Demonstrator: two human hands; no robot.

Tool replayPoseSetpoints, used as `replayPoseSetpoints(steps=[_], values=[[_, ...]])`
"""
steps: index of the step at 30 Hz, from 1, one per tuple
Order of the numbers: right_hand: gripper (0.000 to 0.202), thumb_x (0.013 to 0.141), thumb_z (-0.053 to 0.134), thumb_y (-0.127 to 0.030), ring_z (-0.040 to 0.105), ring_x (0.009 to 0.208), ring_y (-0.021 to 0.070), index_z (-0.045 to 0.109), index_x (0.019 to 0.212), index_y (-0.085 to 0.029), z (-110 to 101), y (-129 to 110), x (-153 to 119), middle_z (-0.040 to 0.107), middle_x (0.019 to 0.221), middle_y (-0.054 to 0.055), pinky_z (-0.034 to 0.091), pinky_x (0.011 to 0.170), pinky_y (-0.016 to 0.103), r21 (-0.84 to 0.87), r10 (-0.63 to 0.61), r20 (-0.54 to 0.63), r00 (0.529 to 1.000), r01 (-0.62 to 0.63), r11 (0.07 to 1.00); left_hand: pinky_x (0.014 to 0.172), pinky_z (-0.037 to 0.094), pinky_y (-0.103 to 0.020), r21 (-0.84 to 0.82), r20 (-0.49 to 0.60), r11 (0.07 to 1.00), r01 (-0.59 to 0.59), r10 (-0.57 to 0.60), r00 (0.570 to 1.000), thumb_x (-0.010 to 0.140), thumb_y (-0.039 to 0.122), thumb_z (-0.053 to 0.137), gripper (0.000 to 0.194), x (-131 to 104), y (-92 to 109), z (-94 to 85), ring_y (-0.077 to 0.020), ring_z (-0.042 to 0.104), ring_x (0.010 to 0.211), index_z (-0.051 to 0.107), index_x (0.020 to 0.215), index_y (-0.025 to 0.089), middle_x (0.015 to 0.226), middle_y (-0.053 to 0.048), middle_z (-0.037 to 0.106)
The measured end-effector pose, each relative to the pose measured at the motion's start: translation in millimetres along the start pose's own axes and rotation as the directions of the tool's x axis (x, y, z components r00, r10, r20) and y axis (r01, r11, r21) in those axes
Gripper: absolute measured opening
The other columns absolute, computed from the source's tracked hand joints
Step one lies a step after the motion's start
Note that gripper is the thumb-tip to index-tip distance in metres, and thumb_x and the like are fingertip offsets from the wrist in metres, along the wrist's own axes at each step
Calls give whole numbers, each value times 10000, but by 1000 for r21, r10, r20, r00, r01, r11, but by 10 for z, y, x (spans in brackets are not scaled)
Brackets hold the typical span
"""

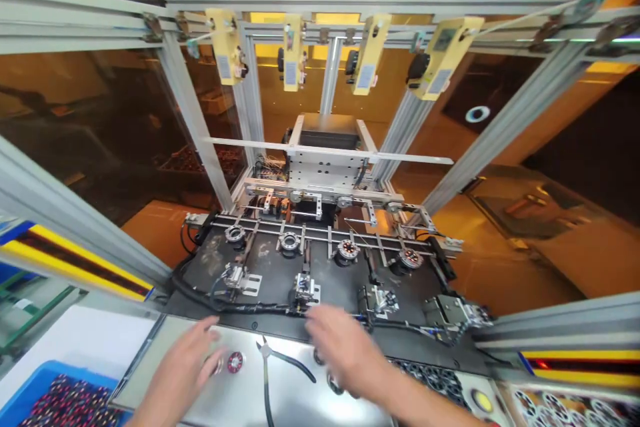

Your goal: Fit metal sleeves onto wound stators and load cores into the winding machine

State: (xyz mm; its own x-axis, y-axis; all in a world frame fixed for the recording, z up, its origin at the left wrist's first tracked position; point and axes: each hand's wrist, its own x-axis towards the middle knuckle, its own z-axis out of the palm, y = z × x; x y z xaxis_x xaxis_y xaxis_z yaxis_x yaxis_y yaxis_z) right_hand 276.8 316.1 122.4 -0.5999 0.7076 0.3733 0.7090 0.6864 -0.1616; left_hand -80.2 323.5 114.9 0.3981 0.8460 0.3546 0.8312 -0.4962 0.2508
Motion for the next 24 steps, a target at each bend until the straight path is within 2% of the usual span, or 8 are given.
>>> replayPoseSetpoints(steps=[2, 4, 7, 9, 12, 14, 18, 24], values=[[313, 961, 439, -171, 614, 1152, 289, 663, 1176, -131, -543, 722, -274, 666, 1213, 191, 501, 1002, 509, -80, 162, -36, 986, -165, 983, 930, 557, -430, -6, 10, 987, -163, 163, 987, 947, 346, 523, 199, 711, 271, -192, -258, 684, 1039, 672, 1006, 226, 1146, -125, 702], [310, 952, 428, -143, 629, 1102, 335, 698, 1096, -90, -947, 1422, -481, 665, 1163, 237, 501, 963, 560, -154, 310, -23, 950, -310, 938, 945, 530, -441, -32, 101, 945, -326, 327, 940, 951, 315, 534, 211, 1515, 622, -169, -257, 655, 1058, 661, 1063, 189, 1131, -129, 690], [203, 930, 513, -113, 637, 1058, 295, 704, 997, -101, -1203, 2139, -678, 681, 1086, 175, 517, 937, 513, -221, 430, 77, 899, -406, 887, 1049, 453, -464, -77, 222, 881, -467, 472, 853, 859, 278, 682, 330, 2513, 1124, 258, -292, 537, 1264, 632, 1176, 203, 1278, -126, 629], [139, 930, 598, -165, 614, 1106, 250, 678, 1037, -128, -1187, 2359, -768, 659, 1152, 114, 503, 973, 474, -247, 480, 140, 866, -439, 864, 1103, 385, -521, -91, 299, 846, -525, 526, 796, 770, 199, 765, 432, 2891, 1361, 647, -346, 404, 1393, 633, 1181, 205, 1424, -143, 531], [218, 931, 647, -259, 562, 1200, 247, 647, 1121, -152, -1053, 2472, -864, 589, 1300, 95, 474, 1021, 479, -270, 540, 202, 817, -484, 832, 1110, 342, -587, -102, 388, 816, -569, 560, 733, 741, 176, 789, 423, 3088, 1535, 1103, -388, 318, 1440, 649, 1140, 185, 1515, -162, 431], [248, 934, 647, -278, 545, 1224, 259, 636, 1150, -157, -975, 2506, -903, 558, 1345, 98, 470, 1025, 490, -279, 571, 227, 789, -509, 814, 1105, 338, -608, -105, 426, 805, -584, 567, 705, 778, 210, 766, 363, 3104, 1560, 1263, -389, 311, 1439, 655, 1120, 163, 1519, -154, 422], [263, 935, 645, -292, 543, 1223, 260, 630, 1163, -161, -909, 2571, -928, 549, 1354, 98, 478, 1015, 487, -269, 591, 265, 762, -530, 804, 1104, 349, -599, -102, 474, 799, -592, 562, 678, 859, 251, 690, 280, 3133, 1552, 1354, -356, 332, 1423, 657, 1120, 155, 1506, -114, 433], [266, 934, 646, -309, 512, 1261, 269, 639, 1158, -166, -854, 2636, -909, 539, 1373, 99, 434, 1057, 510, -232, 568, 316, 760, -518, 823, 1090, 384, -584, -109, 540, 809, -578, 536, 649, 894, 277, 655, 324, 3186, 1563, 1386, -328, 412, 1373, 628, 1201, 175, 1478, -107, 466]])
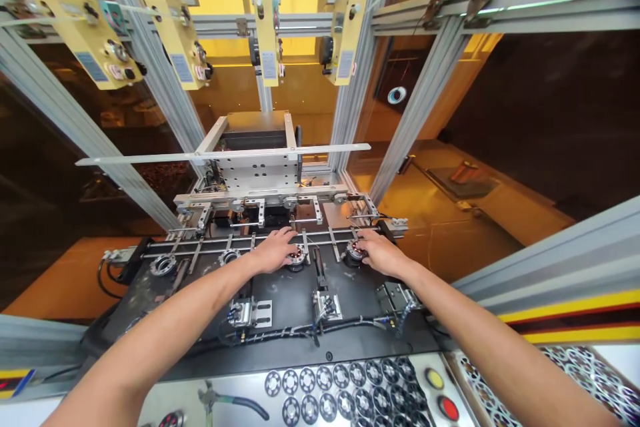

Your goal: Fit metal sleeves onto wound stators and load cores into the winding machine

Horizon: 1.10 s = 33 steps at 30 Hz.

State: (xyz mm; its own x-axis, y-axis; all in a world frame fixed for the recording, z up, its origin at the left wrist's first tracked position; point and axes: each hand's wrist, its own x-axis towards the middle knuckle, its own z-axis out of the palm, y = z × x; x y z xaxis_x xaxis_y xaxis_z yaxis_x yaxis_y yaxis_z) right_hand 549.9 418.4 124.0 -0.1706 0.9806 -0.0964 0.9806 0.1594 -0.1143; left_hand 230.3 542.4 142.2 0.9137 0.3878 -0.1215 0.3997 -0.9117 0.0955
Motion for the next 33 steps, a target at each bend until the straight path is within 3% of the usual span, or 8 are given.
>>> replayPoseSetpoints(steps=[8, 12, 16, 19, 23, 29, 33], values=[[297, 926, 654, -316, 462, 1312, 294, 628, 1188, -178, 77, 77, 77, 495, 1424, 97, 409, 1074, 543, 7, 24, 57, 998, -24, 1000, 1057, 426, -574, -37, 16, 999, 2, -1, 1000, 902, 318, 648, 355, 52, -12, 28, -310, 499, 1299, 612, 1222, 169, 1412, -114, 528], [294, 929, 649, -327, 475, 1298, 286, 630, 1182, -177, 75, 134, 107, 512, 1403, 96, 417, 1067, 530, 36, 3, 60, 998, -5, 999, 1034, 457, -540, -91, -82, 996, -20, 12, 997, 913, 322, 635, 295, 42, 14, -51, -285, 540, 1253, 639, 1163, 167, 1343, -107, 583], [292, 929, 649, -338, 499, 1272, 278, 635, 1168, -170, 79, 191, 149, 543, 1365, 97, 420, 1062, 524, 76, -20, 65, 998, 15, 997, 976, 525, -468, -160, -249, 985, -68, 26, 968, 926, 236, 607, 161, -151, 210, -208, -247, 620, 1155, 666, 1030, 129, 1291, -123, 617], [279, 930, 648, -347, 521, 1248, 269, 645, 1140, -162, 76, 224, 171, 574, 1324, 94, 425, 1055, 517, 97, -39, 76, 996, 31, 995, 905, 575, -340, -211, -407, 968, -134, 37, 913, 958, 203, 526, 152, -454, 474, -365, -186, 693, 1014, 657, 965, 127, 1252, -153, 634], [235, 935, 641, -352, 545, 1217, 250, 666, 1073, -164, 46, 240, 177, 608, 1276, 86, 427, 1055, 498, 117, -62, 85, 994, 52, 992, 957, 562, -308, -239, -607, 951, -198, 14, 795, 920, 177, 584, 69, -932, 814, -529, -183, 681, 1105, 574, 987, 161, 1169, -133, 696], [212, 928, 652, -356, 575, 1183, 235, 681, 986, -153, -14, 195, 208, 647, 1214, 76, 434, 1050, 486, 144, -64, 81, 995, 52, 988, 917, 584, -308, -257, -793, 928, -269, -44, 608, 789, 58, 676, 342, -1430, 1081, -652, -185, 709, 1038, 490, 1049, 180, 1122, -152, 731], [247, 903, 671, -392, 629, 1101, 218, 691, 875, -148, -162, 160, 202, 690, 1138, 75, 481, 999, 452, 170, -48, 18, 999, 44, 984, 855, 607, -313, -247, -824, 933, -264, -59, 563, 754, 27, 676, 415, -1645, 1195, -802, -200, 724, 979, 480, 1087, 177, 1085, -166, 742]])
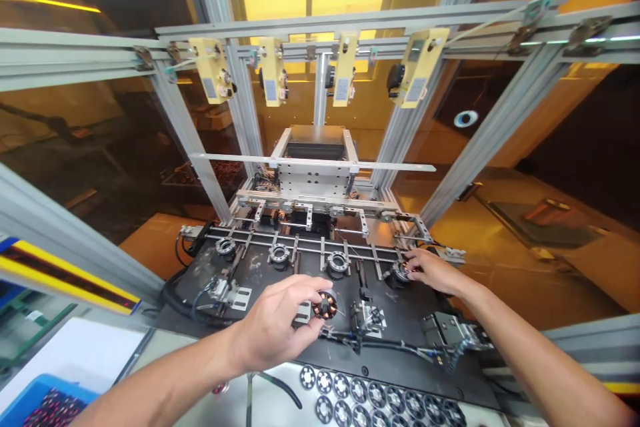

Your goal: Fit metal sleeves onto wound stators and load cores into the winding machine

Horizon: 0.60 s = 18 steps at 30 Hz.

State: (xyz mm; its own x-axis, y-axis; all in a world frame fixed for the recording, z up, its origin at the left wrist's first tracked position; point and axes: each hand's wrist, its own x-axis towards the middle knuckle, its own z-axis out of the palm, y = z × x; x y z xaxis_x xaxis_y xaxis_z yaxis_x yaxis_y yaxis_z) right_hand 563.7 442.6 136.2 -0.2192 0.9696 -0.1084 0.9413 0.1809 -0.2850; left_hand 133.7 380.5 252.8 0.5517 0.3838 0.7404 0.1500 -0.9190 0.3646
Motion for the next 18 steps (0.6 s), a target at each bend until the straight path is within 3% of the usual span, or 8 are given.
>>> replayPoseSetpoints(steps=[4, 7, 8, 9, 10, 11, 14, 18], values=[[363, 895, 568, -471, 658, 1102, 291, 712, 756, -169, -101, -338, -204, 677, 1195, 158, 509, 978, 452, 43, -53, -122, 991, 59, 997, 869, 602, -321, 23, -62, 998, 60, -58, 996, 758, 41, 683, 448, -264, 197, -300, -205, 723, 996, 469, 1125, 183, 1085, -161, 738], [327, 939, 484, -443, 526, 1303, 291, 692, 962, -191, 117, -1046, -519, 497, 1451, 143, 415, 1111, 456, 85, -150, -206, 967, 171, 982, 861, 596, -326, 58, -130, 945, 321, -312, 941, 782, 108, 712, 457, -930, 305, -549, -199, 722, 1007, 445, 1139, 210, 1102, -137, 730], [266, 942, 508, -406, 477, 1350, 279, 669, 1008, -205, 264, -1370, -640, 452, 1490, 122, 392, 1136, 453, 103, -201, -231, 952, 229, 968, 844, 596, -327, 93, -150, 875, 474, -459, 876, 792, 153, 721, 444, -1232, 341, -617, -199, 724, 991, 446, 1134, 216, 1099, -126, 730], [201, 944, 525, -332, 454, 1367, 284, 649, 1031, -198, 443, -1723, -757, 447, 1489, 134, 402, 1130, 470, 137, -254, -316, 914, 308, 941, 836, 592, -335, 152, -178, 742, 653, -629, 757, 799, 212, 725, 417, -1551, 380, -675, -199, 726, 965, 464, 1125, 216, 1088, -113, 731], [169, 945, 524, -257, 435, 1382, 289, 632, 1058, -193, 649, -2088, -860, 455, 1478, 148, 414, 1121, 489, 141, -329, -355, 875, 398, 906, 831, 586, -335, 207, -209, 554, 806, -780, 590, 814, 274, 713, 398, -1871, 419, -721, -182, 725, 917, 477, 1131, 228, 1097, -88, 726], [184, 941, 511, -192, 415, 1396, 302, 621, 1088, -178, 873, -2452, -938, 478, 1452, 171, 426, 1107, 510, 124, -423, -369, 827, 495, 860, 829, 584, -357, 227, -208, 461, 858, -837, 505, 831, 293, 689, 368, -2176, 453, -757, -190, 723, 896, 492, 1133, 217, 1093, -94, 724], [205, 917, 480, -79, 346, 1433, 349, 646, 1035, -108, 1561, -3402, -967, 500, 1421, 234, 464, 1061, 526, 69, -623, -220, 750, 649, 758, 782, 582, -362, 274, -185, 323, 906, -907, 379, 817, 269, 657, 274, -2887, 497, -801, -215, 727, 864, 536, 1055, 209, 1028, -86, 739], [139, 852, 583, -89, 379, 1408, 382, 686, 945, -97, 2232, -4143, -681, 529, 1412, 222, 456, 1054, 549, 51, -739, -128, 662, 748, 662, 810, 564, -356, 303, -120, 271, 914, -940, 318, 798, 211, 624, 259, -3278, 387, -712, -237, 729, 906, 564, 1050, 218, 1023, -74, 749]])
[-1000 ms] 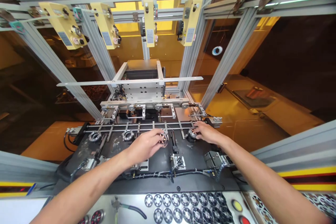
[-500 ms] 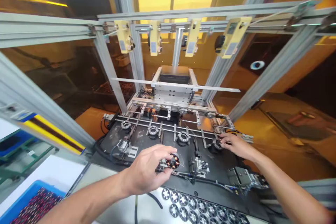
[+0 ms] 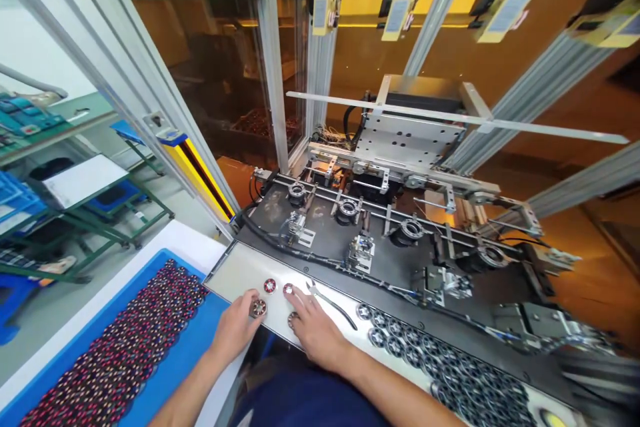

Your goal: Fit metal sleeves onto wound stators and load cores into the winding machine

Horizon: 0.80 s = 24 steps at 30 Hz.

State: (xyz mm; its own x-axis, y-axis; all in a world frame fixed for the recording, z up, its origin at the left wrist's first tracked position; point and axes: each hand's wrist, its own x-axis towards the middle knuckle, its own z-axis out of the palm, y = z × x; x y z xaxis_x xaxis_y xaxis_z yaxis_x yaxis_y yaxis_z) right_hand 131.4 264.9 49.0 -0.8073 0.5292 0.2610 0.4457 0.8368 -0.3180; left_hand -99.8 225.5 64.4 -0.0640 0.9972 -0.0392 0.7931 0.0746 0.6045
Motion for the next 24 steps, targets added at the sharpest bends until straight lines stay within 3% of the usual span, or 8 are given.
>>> replayPoseSetpoints(steps=[3, 5, 8, 11, 14, 19, 24], values=[[174, 869, 583, -97, 451, 1353, 394, 680, 1011, -65, 223, 11, 156, 552, 1380, 241, 472, 1023, 567, -30, 13, -17, 1000, -14, 999, 859, 557, -364, -12, 28, 1000, -4, 5, 1000, 834, 224, 580, 299, 71, -46, 155, -236, 719, 967, 542, 1131, 226, 1096, -72, 739], [221, 888, 582, -122, 477, 1334, 365, 655, 1093, -80, 187, 48, 23, 569, 1363, 220, 473, 1026, 555, -50, 56, -63, 996, -59, 997, 876, 559, -375, -16, 22, 1000, -1, 2, 1000, 846, 250, 572, 334, 79, -58, 211, -238, 716, 979, 522, 1175, 218, 1122, -82, 728], [238, 900, 582, -151, 557, 1225, 322, 628, 1131, -117, -81, 149, -505, 633, 1235, 185, 493, 988, 527, -74, 171, -159, 972, -184, 980, 868, 562, -418, 7, -35, 999, 41, -41, 999, 859, 336, 578, 389, -9, -98, 170, -266, 716, 953, 506, 1214, 193, 1106, -114, 712], [195, 922, 517, -120, 603, 1018, 306, 625, 1085, -121, -378, 272, -1149, 640, 1084, 179, 526, 838, 507, -104, 330, -235, 914, -361, 927, 834, 566, -446, 32, -114, 994, 101, -97, 989, 868, 444, 567, 449, -142, -113, 42, -289, 712, 904, 503, 1219, 171, 1039, -129, 698], [177, 912, 492, -105, 575, 936, 293, 640, 997, -154, -486, 324, -1548, 618, 1025, 155, 511, 766, 472, -127, 415, -253, 874, -455, 881, 802, 573, -421, 47, -174, 993, 110, -100, 980, 862, 490, 573, 466, -196, -18, -55, -274, 709, 857, 523, 1207, 180, 1016, -111, 693], [191, 853, 607, -103, 562, 955, 291, 638, 1032, -163, -413, 285, -1600, 626, 1074, 139, 485, 790, 445, -106, 428, -207, 880, -455, 884, 804, 569, -361, 4, -225, 999, -45, 44, 973, 863, 451, 619, 416, -113, 371, -122, -236, 699, 873, 565, 1192, 203, 1132, -103, 691], [175, 814, 678, -124, 594, 834, 263, 639, 971, -190, -521, 358, -1478, 673, 899, 81, 491, 768, 422, -14, 354, -181, 918, -362, 932, 862, 542, -360, -180, -121, 975, -127, 106, 987, 850, 390, 661, 371, -57, 800, -129, -223, 677, 916, 605, 1176, 223, 1168, -89, 693]])
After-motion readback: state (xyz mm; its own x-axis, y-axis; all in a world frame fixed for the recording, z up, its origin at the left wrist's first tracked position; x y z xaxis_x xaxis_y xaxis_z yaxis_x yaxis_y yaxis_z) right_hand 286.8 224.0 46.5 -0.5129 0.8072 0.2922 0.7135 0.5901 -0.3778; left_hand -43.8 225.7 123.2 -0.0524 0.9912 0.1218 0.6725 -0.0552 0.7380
